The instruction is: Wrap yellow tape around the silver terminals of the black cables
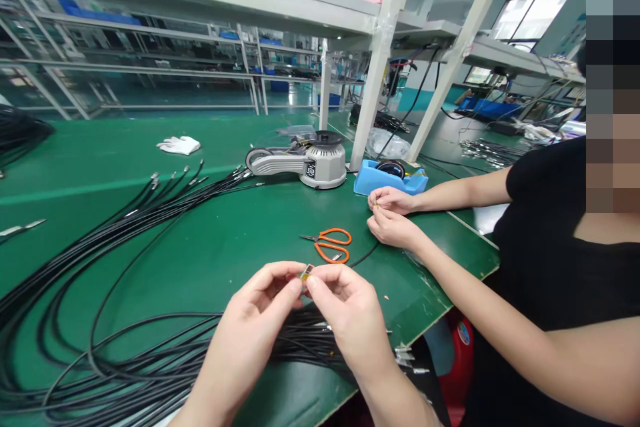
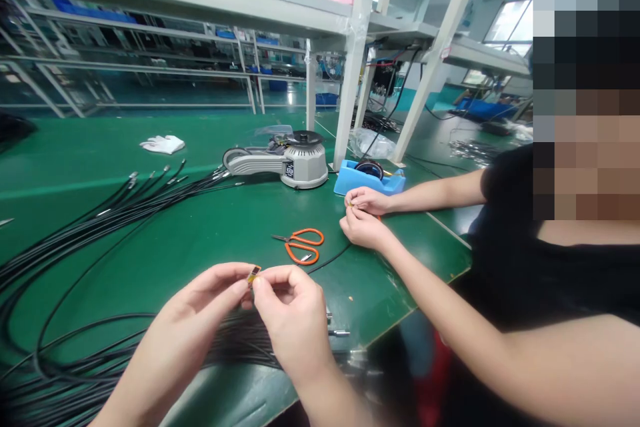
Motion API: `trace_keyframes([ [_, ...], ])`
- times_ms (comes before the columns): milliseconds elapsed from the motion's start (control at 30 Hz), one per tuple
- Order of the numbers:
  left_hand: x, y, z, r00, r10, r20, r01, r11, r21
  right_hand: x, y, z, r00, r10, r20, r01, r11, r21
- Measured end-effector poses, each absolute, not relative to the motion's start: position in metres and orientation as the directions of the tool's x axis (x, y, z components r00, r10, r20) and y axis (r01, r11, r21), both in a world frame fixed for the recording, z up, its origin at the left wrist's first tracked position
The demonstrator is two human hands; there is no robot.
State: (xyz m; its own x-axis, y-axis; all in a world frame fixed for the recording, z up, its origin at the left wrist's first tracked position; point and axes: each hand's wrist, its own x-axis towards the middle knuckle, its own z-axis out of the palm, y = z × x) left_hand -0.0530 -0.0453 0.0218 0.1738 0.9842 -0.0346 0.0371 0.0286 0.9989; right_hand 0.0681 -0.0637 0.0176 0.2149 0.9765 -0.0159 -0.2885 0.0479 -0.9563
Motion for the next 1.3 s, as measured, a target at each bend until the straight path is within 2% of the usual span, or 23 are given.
trace_keyframes([
  [167, -0.0476, -0.0475, 0.0193, 0.124, 0.972, 0.200, 0.309, -0.230, 0.923, 0.0707, -0.0651, 0.0136, 0.244, 0.969, -0.028, -0.239, 0.032, -0.970],
  [267, -0.0479, -0.0496, 0.0178, 0.096, 0.964, 0.246, 0.372, -0.265, 0.890, 0.0711, -0.0651, 0.0140, 0.238, 0.971, -0.014, -0.219, 0.040, -0.975],
  [533, -0.0491, -0.0476, 0.0231, 0.121, 0.966, 0.230, 0.403, -0.260, 0.878, 0.0741, -0.0667, 0.0140, 0.248, 0.969, 0.017, -0.161, 0.059, -0.985],
  [733, -0.0504, -0.0498, 0.0220, 0.024, 0.996, 0.091, 0.370, -0.093, 0.924, 0.0727, -0.0678, 0.0111, 0.235, 0.971, -0.041, -0.293, 0.030, -0.956],
  [1000, -0.0485, -0.0508, 0.0238, 0.004, 0.977, 0.211, 0.390, -0.196, 0.900, 0.0710, -0.0690, 0.0086, 0.237, 0.968, -0.078, -0.385, 0.020, -0.923],
  [1167, -0.0481, -0.0510, 0.0257, -0.009, 0.991, 0.134, 0.368, -0.122, 0.922, 0.0702, -0.0683, 0.0095, 0.268, 0.957, -0.114, -0.420, 0.009, -0.908],
  [1300, -0.0489, -0.0508, 0.0268, -0.026, 0.999, 0.041, 0.345, -0.030, 0.938, 0.0699, -0.0691, 0.0117, 0.266, 0.962, -0.062, -0.392, 0.049, -0.919],
])
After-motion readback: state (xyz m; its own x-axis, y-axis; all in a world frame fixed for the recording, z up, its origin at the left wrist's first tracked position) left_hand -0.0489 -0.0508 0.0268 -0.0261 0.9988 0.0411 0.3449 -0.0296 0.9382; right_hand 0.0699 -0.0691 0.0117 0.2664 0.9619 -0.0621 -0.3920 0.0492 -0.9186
